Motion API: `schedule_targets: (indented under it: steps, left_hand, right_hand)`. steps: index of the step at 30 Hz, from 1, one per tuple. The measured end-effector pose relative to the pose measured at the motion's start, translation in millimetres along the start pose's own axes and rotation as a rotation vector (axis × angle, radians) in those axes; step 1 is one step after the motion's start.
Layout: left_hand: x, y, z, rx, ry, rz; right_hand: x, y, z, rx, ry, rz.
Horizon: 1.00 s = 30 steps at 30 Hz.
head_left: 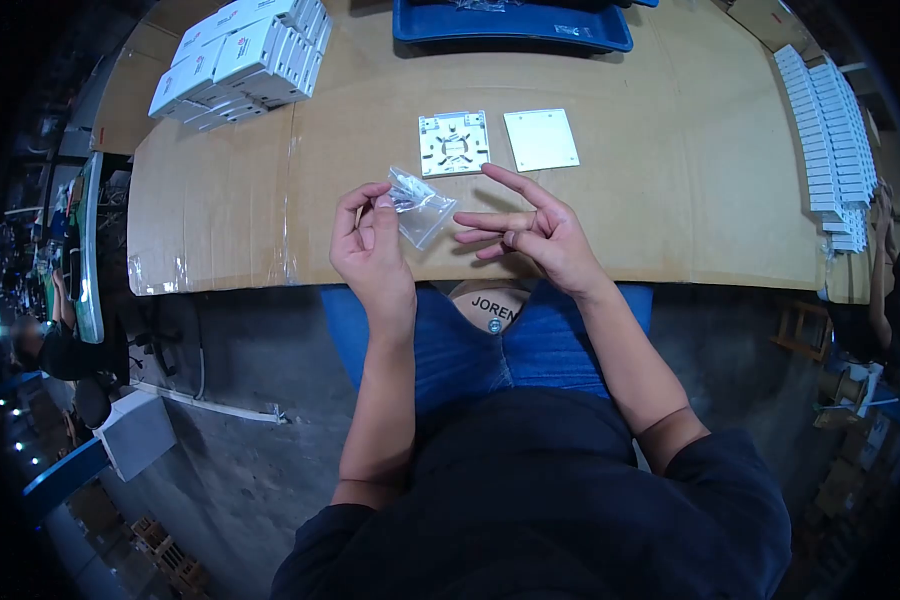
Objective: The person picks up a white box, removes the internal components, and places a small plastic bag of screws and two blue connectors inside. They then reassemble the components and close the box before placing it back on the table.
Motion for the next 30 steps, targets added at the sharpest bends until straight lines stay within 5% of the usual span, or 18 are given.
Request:
schedule_targets:
  steps: [30]
  left_hand:
    - [2.5,-2.6,0.6,0.056,0.038,0.005]
  right_hand:
    - [2.2,1.4,-0.1,0.008,0.015,0.020]
Point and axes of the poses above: each hand's wrist, its own z-axis towards the middle knuckle, its own x-axis out of the back of the hand, y = z × x, the point moved 8 cm from there along z, towards the middle knuckle, and after that the axes turned 13 degrees about x, right-handed, at the moved point
